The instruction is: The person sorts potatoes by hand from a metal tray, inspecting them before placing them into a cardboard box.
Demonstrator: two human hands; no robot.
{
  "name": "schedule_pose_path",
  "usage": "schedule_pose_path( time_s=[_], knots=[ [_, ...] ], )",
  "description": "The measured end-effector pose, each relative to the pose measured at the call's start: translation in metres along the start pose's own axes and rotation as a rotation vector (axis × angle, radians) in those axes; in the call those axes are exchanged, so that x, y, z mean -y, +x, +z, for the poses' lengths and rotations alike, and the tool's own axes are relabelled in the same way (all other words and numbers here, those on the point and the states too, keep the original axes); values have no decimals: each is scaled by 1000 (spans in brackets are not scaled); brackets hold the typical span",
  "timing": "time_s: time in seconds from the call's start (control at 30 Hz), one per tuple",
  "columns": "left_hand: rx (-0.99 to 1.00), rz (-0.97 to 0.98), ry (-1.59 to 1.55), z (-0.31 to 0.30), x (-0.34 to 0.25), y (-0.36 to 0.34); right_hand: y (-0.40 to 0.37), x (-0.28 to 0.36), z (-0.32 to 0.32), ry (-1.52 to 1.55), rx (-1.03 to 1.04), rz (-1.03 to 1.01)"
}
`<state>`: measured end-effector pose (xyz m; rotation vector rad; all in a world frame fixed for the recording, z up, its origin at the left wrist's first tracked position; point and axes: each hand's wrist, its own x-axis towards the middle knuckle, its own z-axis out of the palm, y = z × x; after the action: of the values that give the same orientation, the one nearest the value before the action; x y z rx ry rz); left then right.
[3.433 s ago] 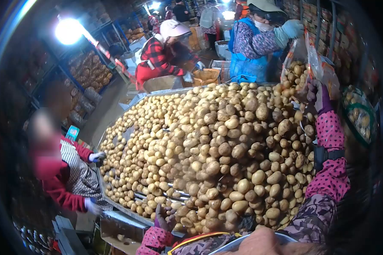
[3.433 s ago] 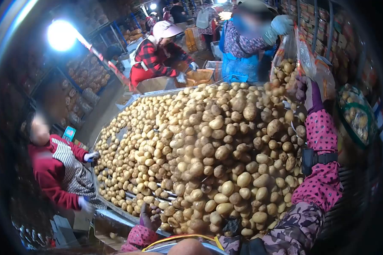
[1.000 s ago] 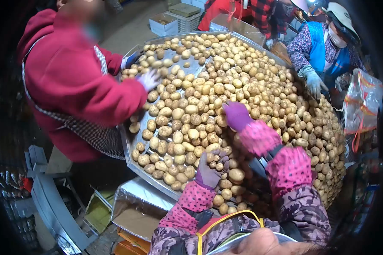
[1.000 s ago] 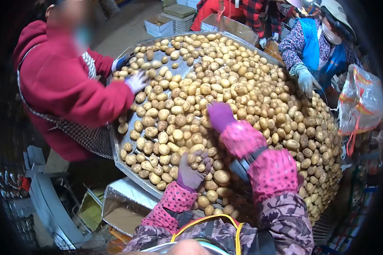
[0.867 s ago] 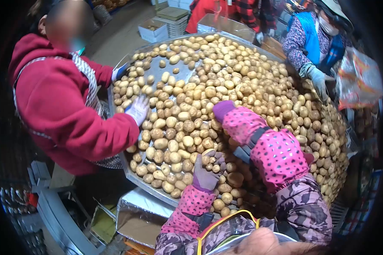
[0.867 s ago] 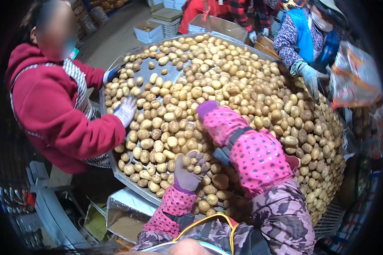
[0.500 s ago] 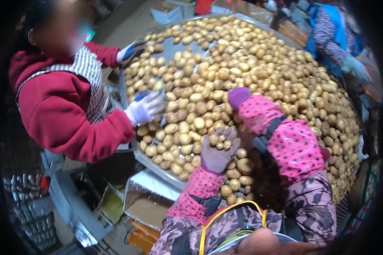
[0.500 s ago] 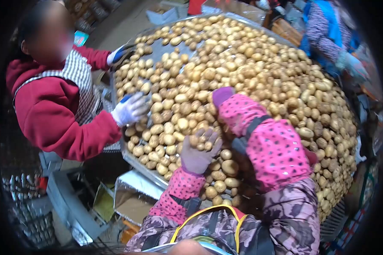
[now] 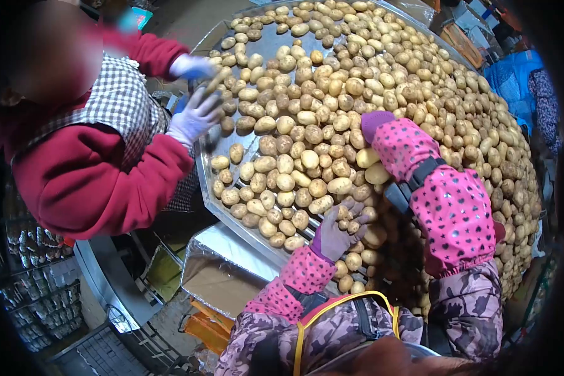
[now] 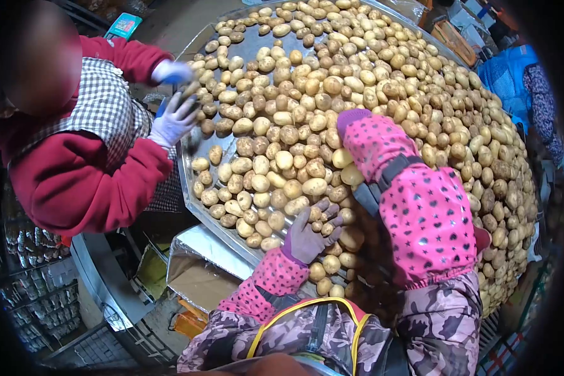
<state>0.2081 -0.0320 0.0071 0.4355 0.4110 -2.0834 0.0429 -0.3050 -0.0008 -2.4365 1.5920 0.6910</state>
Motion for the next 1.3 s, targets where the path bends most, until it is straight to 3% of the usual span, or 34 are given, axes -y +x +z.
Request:
schedule_pose_path(
  time_s=[0.03,0.13,0.17,0.2,0.27,0.4,0.43,0.57,0.6,0.93,1.03,1.3],
  knots=[
    [-58,11,30,1,3,-1,-2,1,-1,7,-1,4],
    [63,-74,7,-28,-1,11,-8,2,-4,9,-13,-20],
    [186,-89,-130,-36,0,19,-12,0,-7,22,-22,-17],
    [-227,-25,200,1,-1,8,-19,1,-10,32,-29,-16],
    [-131,10,258,-16,0,12,-40,4,-17,68,-17,-35],
    [-235,67,471,-5,1,9,-71,8,-30,153,-50,-59],
    [-361,52,503,10,3,5,-81,11,-30,163,-71,-66],
    [-326,101,555,-2,5,8,-70,9,-27,154,-114,-70],
    [-239,35,505,-7,0,8,-63,9,-27,138,-106,-71],
    [-238,66,548,-5,0,8,-16,-1,-2,-31,54,-72],
    [-232,78,583,-6,1,9,-8,-4,22,-18,-24,-31],
    [-264,41,581,-6,0,8,-21,13,-1,87,-19,-19]
  ],
)
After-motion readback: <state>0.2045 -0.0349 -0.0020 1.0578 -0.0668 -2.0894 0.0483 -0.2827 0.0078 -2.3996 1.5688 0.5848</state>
